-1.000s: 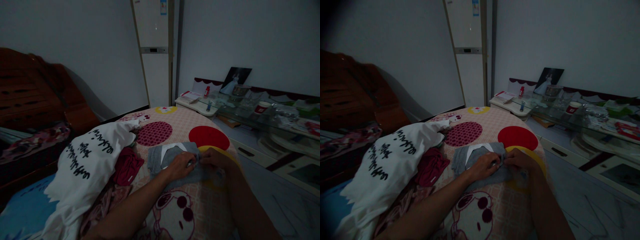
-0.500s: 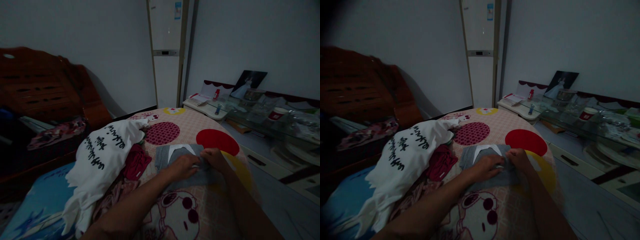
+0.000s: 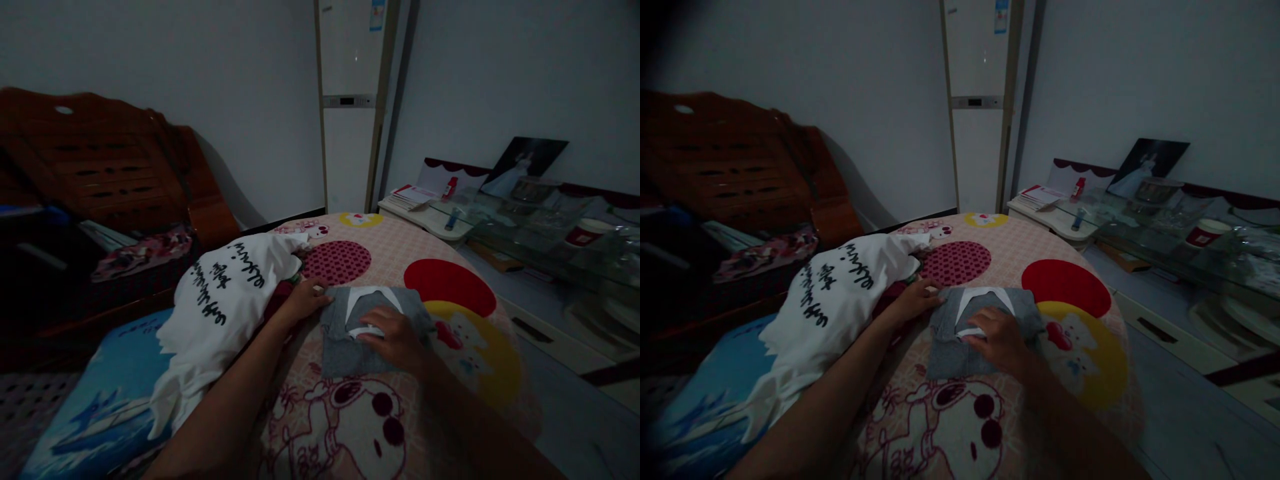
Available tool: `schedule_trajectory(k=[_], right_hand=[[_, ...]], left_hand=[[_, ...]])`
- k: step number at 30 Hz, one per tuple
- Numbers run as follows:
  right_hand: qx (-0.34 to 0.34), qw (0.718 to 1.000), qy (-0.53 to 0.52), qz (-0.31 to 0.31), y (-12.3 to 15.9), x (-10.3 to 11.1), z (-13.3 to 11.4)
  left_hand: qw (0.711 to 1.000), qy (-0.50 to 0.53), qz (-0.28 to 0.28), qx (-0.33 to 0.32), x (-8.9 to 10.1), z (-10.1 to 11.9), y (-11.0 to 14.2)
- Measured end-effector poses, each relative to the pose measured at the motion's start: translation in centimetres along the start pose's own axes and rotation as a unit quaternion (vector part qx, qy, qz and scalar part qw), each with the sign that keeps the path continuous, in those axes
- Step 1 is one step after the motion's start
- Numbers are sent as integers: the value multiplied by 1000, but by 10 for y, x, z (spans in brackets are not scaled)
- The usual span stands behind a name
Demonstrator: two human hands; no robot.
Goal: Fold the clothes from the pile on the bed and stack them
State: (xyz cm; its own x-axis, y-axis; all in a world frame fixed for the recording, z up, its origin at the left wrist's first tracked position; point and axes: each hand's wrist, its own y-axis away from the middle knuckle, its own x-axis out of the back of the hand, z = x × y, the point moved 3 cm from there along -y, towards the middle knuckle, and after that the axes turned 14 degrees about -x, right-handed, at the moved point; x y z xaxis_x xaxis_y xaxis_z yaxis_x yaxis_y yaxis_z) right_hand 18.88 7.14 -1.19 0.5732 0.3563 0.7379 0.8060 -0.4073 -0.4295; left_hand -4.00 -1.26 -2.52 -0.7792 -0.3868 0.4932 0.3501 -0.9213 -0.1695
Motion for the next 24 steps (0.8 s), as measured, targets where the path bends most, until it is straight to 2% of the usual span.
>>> schedule_trajectory(k=[3,6,8,16,20,24], right_hand=[[16,997,70,-33,3,-10,-6],[25,989,135,-46,4,-15,-10],[22,989,142,-43,3,-16,-11],[8,997,78,-19,-1,-12,-25],[28,993,110,-30,-7,-27,-39],[0,982,191,-12,-12,-49,-47]], left_hand=[[992,116,20,39,-4,-3,-1],[982,175,36,63,-4,2,0],[976,200,29,83,-4,7,2],[969,214,5,121,-8,8,4],[969,212,2,124,-7,6,3],[968,220,-3,123,-8,4,3]])
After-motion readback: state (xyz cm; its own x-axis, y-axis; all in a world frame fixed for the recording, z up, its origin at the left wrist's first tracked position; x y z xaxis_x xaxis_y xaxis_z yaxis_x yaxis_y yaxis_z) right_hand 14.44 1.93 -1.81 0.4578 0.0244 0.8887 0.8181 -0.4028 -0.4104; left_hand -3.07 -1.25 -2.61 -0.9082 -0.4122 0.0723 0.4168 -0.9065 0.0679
